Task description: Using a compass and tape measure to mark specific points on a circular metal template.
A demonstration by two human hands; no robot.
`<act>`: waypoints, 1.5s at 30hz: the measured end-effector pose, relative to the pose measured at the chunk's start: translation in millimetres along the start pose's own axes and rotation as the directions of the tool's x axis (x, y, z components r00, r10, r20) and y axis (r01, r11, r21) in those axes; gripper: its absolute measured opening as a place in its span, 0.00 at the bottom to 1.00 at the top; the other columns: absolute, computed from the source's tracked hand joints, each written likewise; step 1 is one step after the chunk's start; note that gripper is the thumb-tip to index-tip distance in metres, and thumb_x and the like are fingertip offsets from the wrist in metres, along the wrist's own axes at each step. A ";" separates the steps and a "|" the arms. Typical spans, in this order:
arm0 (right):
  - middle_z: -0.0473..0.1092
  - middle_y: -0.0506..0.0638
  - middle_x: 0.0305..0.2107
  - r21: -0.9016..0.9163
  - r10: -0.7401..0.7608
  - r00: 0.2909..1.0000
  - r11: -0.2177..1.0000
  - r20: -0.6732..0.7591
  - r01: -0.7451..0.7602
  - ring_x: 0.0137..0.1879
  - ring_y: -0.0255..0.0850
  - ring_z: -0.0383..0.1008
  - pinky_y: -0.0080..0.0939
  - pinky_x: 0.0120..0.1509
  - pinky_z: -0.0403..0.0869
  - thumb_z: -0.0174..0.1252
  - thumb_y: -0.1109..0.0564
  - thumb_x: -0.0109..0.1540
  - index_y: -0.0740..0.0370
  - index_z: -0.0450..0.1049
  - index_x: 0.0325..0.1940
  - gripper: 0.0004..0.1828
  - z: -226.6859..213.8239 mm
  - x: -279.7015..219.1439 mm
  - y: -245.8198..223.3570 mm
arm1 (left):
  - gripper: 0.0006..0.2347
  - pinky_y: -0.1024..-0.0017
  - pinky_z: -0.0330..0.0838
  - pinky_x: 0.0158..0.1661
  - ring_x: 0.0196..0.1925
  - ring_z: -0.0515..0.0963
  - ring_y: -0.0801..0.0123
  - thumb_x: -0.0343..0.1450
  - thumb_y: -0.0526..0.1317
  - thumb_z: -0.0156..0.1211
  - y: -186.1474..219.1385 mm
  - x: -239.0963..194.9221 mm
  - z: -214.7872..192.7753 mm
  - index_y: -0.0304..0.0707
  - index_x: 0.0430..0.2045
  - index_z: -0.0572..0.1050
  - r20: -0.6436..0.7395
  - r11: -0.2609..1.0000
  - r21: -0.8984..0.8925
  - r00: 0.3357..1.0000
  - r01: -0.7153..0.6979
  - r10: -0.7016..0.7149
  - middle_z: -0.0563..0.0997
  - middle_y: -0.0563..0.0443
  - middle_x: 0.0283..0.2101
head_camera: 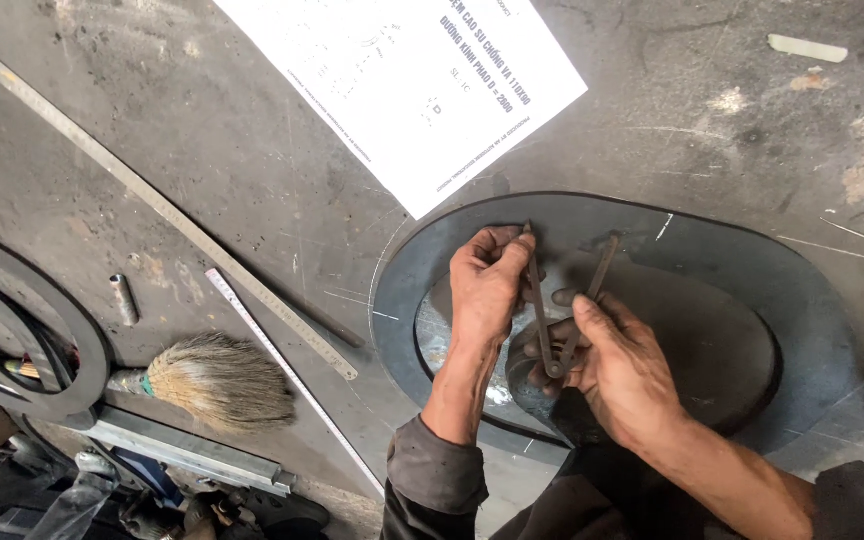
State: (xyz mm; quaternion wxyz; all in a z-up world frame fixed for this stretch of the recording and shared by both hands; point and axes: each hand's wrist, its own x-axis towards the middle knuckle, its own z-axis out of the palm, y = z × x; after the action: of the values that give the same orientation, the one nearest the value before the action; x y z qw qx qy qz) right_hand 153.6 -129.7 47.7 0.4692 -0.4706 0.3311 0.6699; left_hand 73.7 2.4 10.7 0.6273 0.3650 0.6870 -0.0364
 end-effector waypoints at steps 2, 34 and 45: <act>0.76 0.60 0.26 0.083 -0.009 0.999 0.997 0.033 0.006 0.25 0.48 0.79 0.44 0.26 0.73 0.44 0.49 0.70 0.63 0.67 0.55 0.17 -1.0 1.8 7.5 | 0.08 0.78 0.62 0.18 0.18 0.72 0.77 0.71 0.38 0.62 -2.5 2.2 -1.6 0.27 0.34 0.79 -0.004 1.000 0.007 1.000 -0.018 0.018 0.79 0.50 0.21; 0.76 0.61 0.26 0.102 -0.007 0.999 0.995 0.045 0.002 0.25 0.46 0.78 0.44 0.27 0.74 0.44 0.49 0.70 0.66 0.68 0.54 0.18 2.9 -1.1 3.8 | 0.07 0.78 0.61 0.18 0.17 0.71 0.77 0.71 0.36 0.62 6.9 -3.3 1.0 0.27 0.33 0.78 -0.006 0.999 -0.031 1.000 -0.022 0.022 0.78 0.50 0.21; 0.77 0.61 0.25 -0.016 -0.033 0.999 0.999 -0.005 0.033 0.23 0.48 0.78 0.44 0.24 0.73 0.44 0.49 0.69 0.65 0.66 0.53 0.18 2.6 -3.8 -13.6 | 0.07 0.77 0.61 0.17 0.16 0.69 0.76 0.71 0.36 0.61 5.1 -3.9 3.8 0.28 0.32 0.77 -0.008 0.998 -0.067 1.000 -0.011 0.011 0.77 0.49 0.20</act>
State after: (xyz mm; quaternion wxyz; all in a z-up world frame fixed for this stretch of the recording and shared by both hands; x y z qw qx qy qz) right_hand 165.9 -123.9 52.1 0.4757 -0.4815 0.3193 0.6633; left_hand 79.4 2.4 15.4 0.6368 0.3478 0.6881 -0.0087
